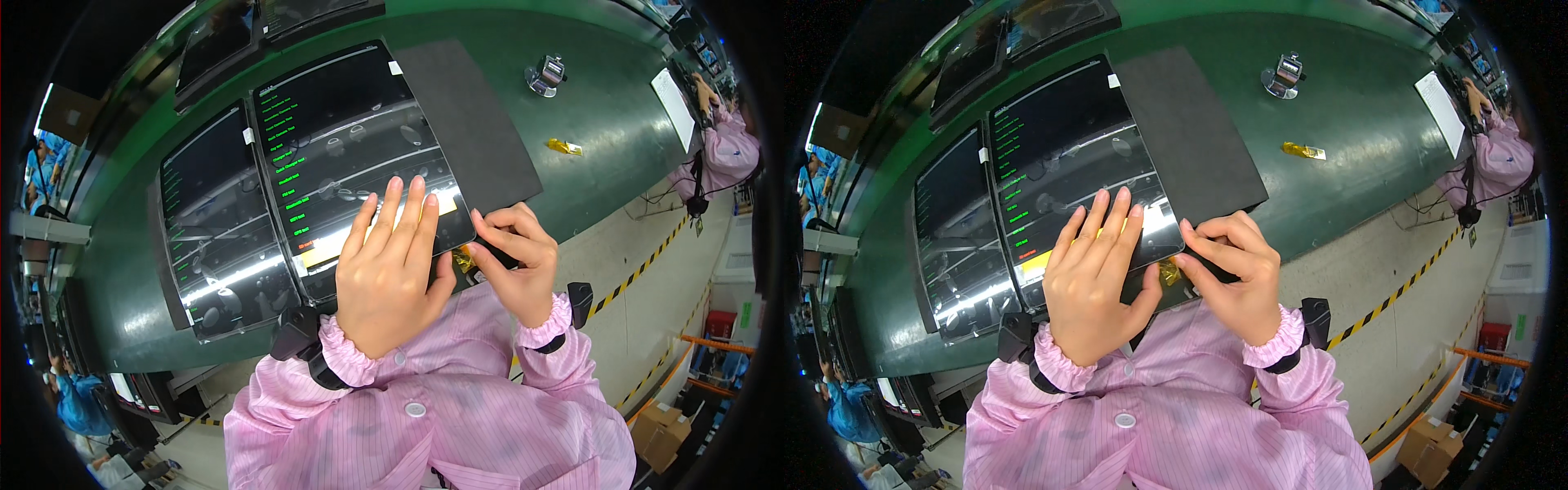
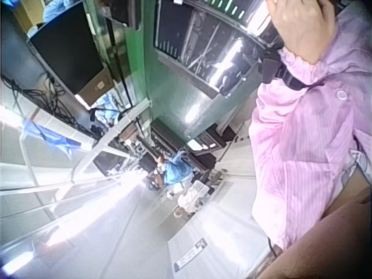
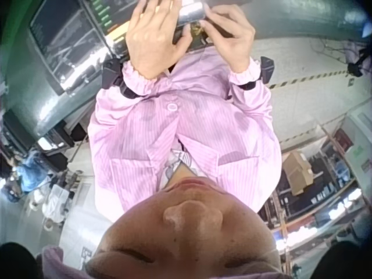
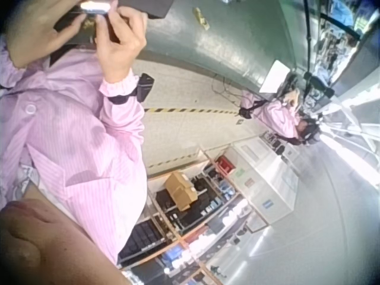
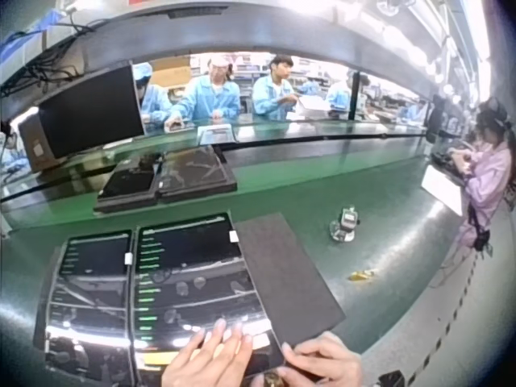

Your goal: The worker is testing the screens and hardware functionality of multiple tablet devices by swiping, tapping icons, and observing the display outputs on an industrial assembly line.

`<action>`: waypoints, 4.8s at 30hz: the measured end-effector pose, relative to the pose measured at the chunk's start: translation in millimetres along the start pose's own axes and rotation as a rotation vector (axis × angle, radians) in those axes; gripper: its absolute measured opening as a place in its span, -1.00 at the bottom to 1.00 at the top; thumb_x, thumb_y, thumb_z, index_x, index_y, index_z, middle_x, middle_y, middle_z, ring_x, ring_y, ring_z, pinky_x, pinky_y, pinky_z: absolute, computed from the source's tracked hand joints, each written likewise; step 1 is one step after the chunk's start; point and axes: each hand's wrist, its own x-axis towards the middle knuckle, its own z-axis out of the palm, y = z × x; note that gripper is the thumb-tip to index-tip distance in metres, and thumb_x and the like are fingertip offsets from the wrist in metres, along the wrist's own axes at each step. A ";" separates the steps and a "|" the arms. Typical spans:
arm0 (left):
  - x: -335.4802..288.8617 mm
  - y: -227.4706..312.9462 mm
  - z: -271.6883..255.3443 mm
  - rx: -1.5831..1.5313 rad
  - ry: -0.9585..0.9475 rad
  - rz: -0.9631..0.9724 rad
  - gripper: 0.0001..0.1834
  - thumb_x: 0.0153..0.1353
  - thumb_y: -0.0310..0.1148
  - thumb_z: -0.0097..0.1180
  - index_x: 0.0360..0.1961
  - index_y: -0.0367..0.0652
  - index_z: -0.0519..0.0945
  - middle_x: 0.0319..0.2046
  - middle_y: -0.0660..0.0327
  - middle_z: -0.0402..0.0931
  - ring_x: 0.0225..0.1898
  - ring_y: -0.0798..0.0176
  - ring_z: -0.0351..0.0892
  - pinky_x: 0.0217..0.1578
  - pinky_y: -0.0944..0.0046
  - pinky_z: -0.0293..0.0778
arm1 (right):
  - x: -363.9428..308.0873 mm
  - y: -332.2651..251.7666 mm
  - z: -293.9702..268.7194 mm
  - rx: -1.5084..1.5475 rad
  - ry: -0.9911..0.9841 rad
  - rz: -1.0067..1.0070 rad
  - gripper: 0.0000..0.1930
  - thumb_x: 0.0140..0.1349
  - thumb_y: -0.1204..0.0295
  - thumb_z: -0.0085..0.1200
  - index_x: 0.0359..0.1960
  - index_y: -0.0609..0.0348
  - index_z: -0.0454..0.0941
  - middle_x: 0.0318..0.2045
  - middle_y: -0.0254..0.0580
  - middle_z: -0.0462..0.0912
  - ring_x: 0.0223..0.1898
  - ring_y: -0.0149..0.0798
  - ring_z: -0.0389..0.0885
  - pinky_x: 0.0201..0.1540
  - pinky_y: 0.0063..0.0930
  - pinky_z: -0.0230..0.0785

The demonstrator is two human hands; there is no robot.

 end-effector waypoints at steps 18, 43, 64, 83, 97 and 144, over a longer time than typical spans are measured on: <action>-50.2 -44.7 -122.3 0.244 -0.013 -0.183 -0.07 -0.01 -0.28 0.16 0.45 -0.23 0.17 0.43 -0.07 0.15 0.50 -0.20 -0.04 0.43 -0.27 -0.34 | 34.4 -32.5 7.9 -0.352 -0.267 -0.190 -0.58 0.07 0.33 0.20 0.03 0.00 0.64 0.18 -0.06 0.41 0.19 0.12 0.24 0.26 -0.02 0.06; 92.2 -498.5 -158.0 -0.521 0.096 -1.237 -0.29 0.27 0.22 0.08 -0.07 -0.36 0.58 -0.40 0.09 0.58 -0.45 0.11 0.57 -0.35 0.16 0.50 | 413.7 111.8 208.3 0.181 -0.517 0.853 -0.39 0.32 -0.11 0.09 0.03 0.28 0.58 -0.11 -0.09 0.71 -0.09 -0.19 0.66 0.05 -0.33 0.47; -199.8 -230.7 -294.7 -0.815 0.834 -1.128 -0.21 0.34 -0.38 0.20 0.47 -0.28 0.07 0.16 0.17 0.47 0.08 0.33 0.52 0.04 0.37 0.45 | 345.4 -111.3 354.8 0.119 -0.985 0.096 -0.33 0.12 -0.20 0.27 -0.25 0.34 0.69 -0.46 -0.30 0.61 -0.42 -0.42 0.51 -0.34 -0.48 0.29; -291.1 -190.8 -198.2 0.308 0.906 -1.378 -0.15 0.44 0.04 -0.13 0.49 -0.33 -0.12 0.22 -0.44 0.31 0.21 -0.44 0.36 0.15 -0.07 0.34 | 264.7 -264.0 271.7 -0.138 -1.007 -0.826 -0.28 0.28 -0.19 0.07 0.09 0.31 0.57 -0.09 0.03 0.70 -0.06 -0.06 0.66 0.02 -0.29 0.48; -161.5 -82.2 -174.2 0.457 0.648 -0.344 -0.61 0.46 -0.24 -0.08 0.09 -0.33 0.53 0.05 0.03 0.55 0.07 0.06 0.54 0.11 0.07 0.38 | 1.5 -49.0 -29.6 -0.091 -0.205 0.235 -0.79 0.23 0.39 0.28 -0.23 0.30 0.65 -0.46 -0.25 0.68 -0.52 -0.53 0.46 -0.47 -0.62 0.25; 1.1 -188.8 -155.4 0.244 0.068 -0.045 -0.58 0.24 -0.52 -0.06 0.14 -0.13 0.48 -0.20 0.17 0.63 -0.01 0.15 0.57 0.35 -0.09 0.08 | 190.3 13.6 70.4 -0.192 -0.271 -0.327 -0.71 0.33 0.48 0.01 0.06 0.25 0.47 -0.12 -0.14 0.70 -0.07 -0.07 0.53 0.06 -0.32 0.34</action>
